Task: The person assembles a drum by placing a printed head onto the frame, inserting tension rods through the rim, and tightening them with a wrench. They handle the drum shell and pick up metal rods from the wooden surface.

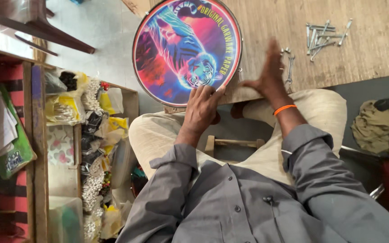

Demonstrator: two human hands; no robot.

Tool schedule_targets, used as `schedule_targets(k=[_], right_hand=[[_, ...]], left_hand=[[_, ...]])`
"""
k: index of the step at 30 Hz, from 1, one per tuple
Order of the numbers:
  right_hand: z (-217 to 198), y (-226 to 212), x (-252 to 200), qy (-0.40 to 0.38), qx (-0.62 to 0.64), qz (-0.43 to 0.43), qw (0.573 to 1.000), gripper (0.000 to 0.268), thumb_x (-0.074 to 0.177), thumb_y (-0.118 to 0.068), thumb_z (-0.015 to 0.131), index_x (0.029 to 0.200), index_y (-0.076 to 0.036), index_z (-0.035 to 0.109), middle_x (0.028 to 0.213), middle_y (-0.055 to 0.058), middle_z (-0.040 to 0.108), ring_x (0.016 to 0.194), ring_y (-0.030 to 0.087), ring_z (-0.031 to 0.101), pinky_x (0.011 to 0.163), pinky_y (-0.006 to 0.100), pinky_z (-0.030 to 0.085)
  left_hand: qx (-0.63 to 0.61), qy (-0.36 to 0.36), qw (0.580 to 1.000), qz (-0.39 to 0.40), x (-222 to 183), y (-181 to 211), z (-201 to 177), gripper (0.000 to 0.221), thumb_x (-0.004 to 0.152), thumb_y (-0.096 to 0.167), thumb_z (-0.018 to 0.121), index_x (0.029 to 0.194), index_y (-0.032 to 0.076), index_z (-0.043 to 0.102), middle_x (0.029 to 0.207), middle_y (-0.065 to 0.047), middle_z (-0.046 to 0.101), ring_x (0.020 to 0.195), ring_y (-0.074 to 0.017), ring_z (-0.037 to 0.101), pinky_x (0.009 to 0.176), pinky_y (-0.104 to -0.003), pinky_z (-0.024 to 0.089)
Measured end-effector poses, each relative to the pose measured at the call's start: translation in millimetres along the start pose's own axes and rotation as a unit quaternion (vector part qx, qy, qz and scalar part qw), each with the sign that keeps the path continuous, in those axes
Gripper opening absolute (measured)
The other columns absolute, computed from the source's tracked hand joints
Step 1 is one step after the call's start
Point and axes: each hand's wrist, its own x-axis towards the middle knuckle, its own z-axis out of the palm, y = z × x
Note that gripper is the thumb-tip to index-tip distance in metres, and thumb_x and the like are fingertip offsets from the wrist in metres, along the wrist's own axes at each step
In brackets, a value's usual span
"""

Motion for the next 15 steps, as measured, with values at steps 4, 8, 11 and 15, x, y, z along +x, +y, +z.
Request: schedule_targets(k=[4,8,11,15], right_hand=[[21.2,-30.6,-5.8,-0.091,-0.084,-0.076,0.989,0.162,0.047,-0.056,0.102,0.159,0.003,0.001,0.164,0.031,0.010,0.152,0.047,0.017,0.118,0.060,0.022],[1.5,-30.1,-1.4,-0.011,0.062,0.093,0.994,0.157,0.058,-0.065,0.092,0.168,0.001,0.002,0.175,0.025,0.015,0.157,0.040,0.028,0.128,0.052,0.031],[-7.3,-24.2,11.8,0.017,0.031,-0.019,0.999,0.157,0.057,-0.061,0.097,0.165,0.002,0.001,0.171,0.027,0.012,0.157,0.043,0.020,0.128,0.053,0.025],[16.2,-42.9,-14.1,-0.079,-0.006,-0.120,0.990,0.148,0.060,-0.047,0.102,0.157,0.004,0.002,0.163,0.028,0.012,0.153,0.044,0.016,0.119,0.053,0.017]], left_hand=[[-0.009,0.004,1.000,-0.006,-2.1,-0.8,3.5,0.042,0.087,0.003,0.062,0.128,0.011,0.067,0.095,-0.005,0.055,0.094,-0.0258,0.058,0.086,-0.041,0.045],[0.004,-0.005,1.000,-0.012,-6.6,-3.7,3.6,0.042,0.088,0.002,0.061,0.129,0.011,0.067,0.097,-0.005,0.056,0.096,-0.0258,0.058,0.087,-0.041,0.045],[0.002,-0.001,1.000,-0.008,0.4,-4.1,2.6,0.040,0.088,0.002,0.061,0.127,0.012,0.067,0.096,-0.005,0.056,0.094,-0.0255,0.057,0.085,-0.040,0.045],[-0.001,-0.004,1.000,-0.006,-0.7,-2.3,4.3,0.041,0.086,0.003,0.062,0.126,0.010,0.067,0.096,-0.006,0.056,0.093,-0.0263,0.057,0.084,-0.041,0.044]])
